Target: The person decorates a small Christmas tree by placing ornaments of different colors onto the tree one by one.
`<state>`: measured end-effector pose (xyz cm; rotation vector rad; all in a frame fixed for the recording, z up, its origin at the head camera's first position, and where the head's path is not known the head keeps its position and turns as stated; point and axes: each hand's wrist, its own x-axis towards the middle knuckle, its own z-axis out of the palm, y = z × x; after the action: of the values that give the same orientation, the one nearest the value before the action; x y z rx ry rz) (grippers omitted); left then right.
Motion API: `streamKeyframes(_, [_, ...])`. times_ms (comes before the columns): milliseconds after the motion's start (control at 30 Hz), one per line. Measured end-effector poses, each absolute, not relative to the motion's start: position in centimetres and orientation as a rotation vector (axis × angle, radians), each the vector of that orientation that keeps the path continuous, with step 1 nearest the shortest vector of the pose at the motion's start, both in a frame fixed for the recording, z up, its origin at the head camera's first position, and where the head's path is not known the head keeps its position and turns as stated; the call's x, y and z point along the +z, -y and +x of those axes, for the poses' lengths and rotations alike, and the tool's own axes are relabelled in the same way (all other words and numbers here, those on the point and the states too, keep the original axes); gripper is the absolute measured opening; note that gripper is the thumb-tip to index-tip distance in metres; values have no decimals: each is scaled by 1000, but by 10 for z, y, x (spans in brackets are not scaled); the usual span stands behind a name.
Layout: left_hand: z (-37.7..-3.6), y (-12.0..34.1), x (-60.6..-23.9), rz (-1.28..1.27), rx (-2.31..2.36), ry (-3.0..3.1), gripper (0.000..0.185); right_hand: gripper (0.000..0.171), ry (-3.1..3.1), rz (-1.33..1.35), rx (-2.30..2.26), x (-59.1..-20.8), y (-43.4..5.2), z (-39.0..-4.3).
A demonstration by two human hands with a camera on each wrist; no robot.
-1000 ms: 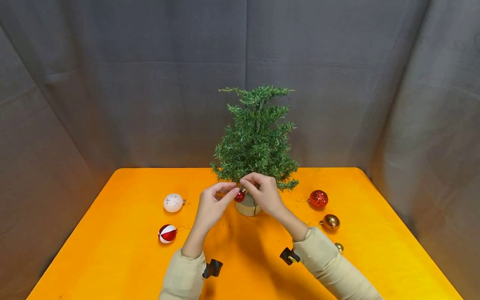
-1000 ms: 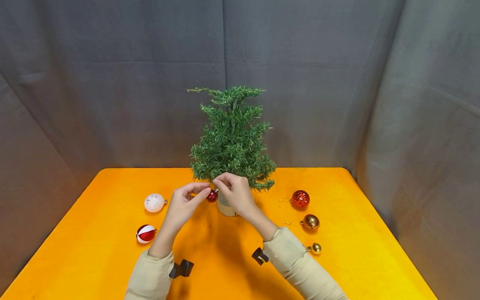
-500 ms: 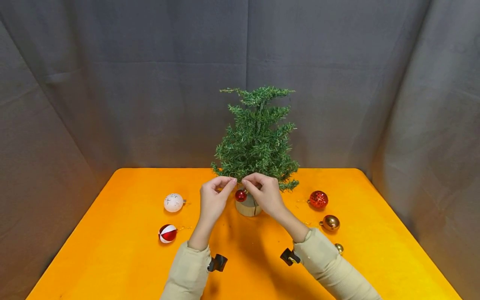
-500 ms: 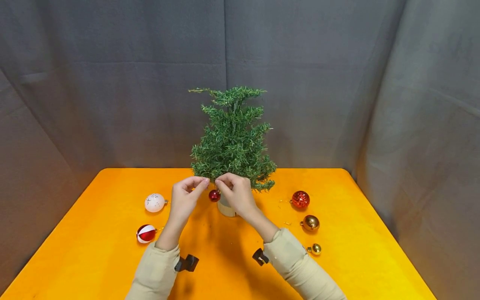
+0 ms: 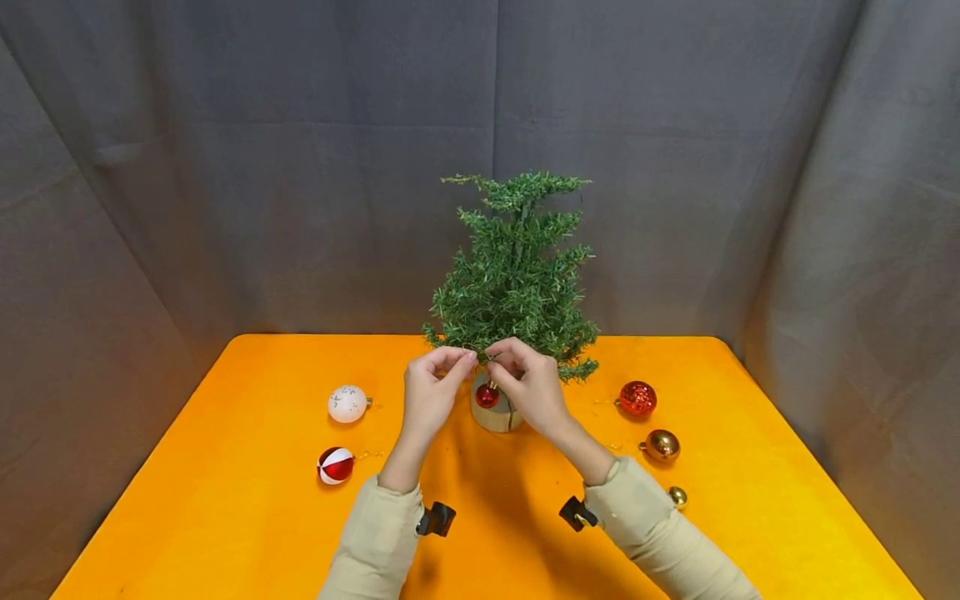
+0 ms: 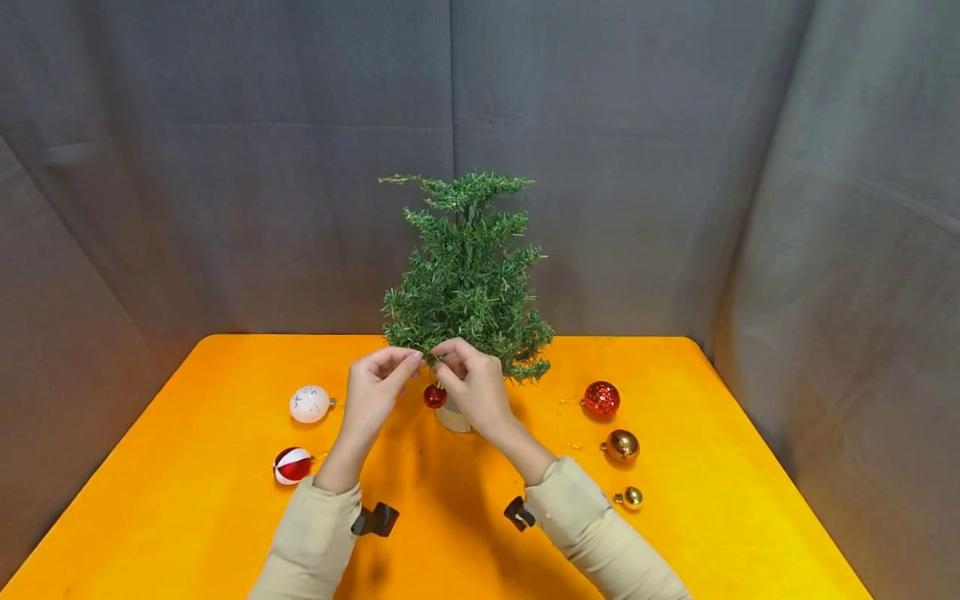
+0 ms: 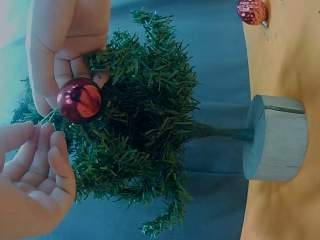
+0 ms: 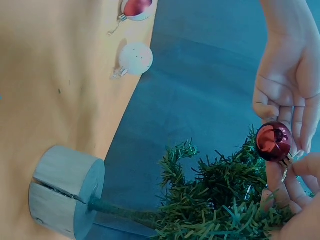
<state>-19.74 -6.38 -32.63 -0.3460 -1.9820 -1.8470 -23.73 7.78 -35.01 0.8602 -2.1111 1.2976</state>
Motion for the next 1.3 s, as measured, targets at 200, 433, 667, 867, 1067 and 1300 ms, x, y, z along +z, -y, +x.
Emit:
streamKeyframes(200, [-199,63,-326,-357,-1844,1990,14,16,2064,881,1194,-351,-77,-237])
streamKeyframes(433, [-201,63,-325,-375,-1842,1985,15,12,2013,882,1173,-351,-76,-237])
streamKeyframes(667, [-200,63,-324,-379,-1830,2007,15,8,2000,877,1232,-354,-74,-238])
streamKeyframes(867, [-200,64,-324,-407,-1852,2007,15,17,2040,842,1244,-354,-74,-238])
streamKeyframes(1067, [-199,64,-324,-450,-1842,2037,14,14,2016,892,1292,-344,-73,-230])
streamKeyframes(1300, [-196,62,-321,-427,-1755,2060,13,10,2018,907,1332,-327,-71,-214])
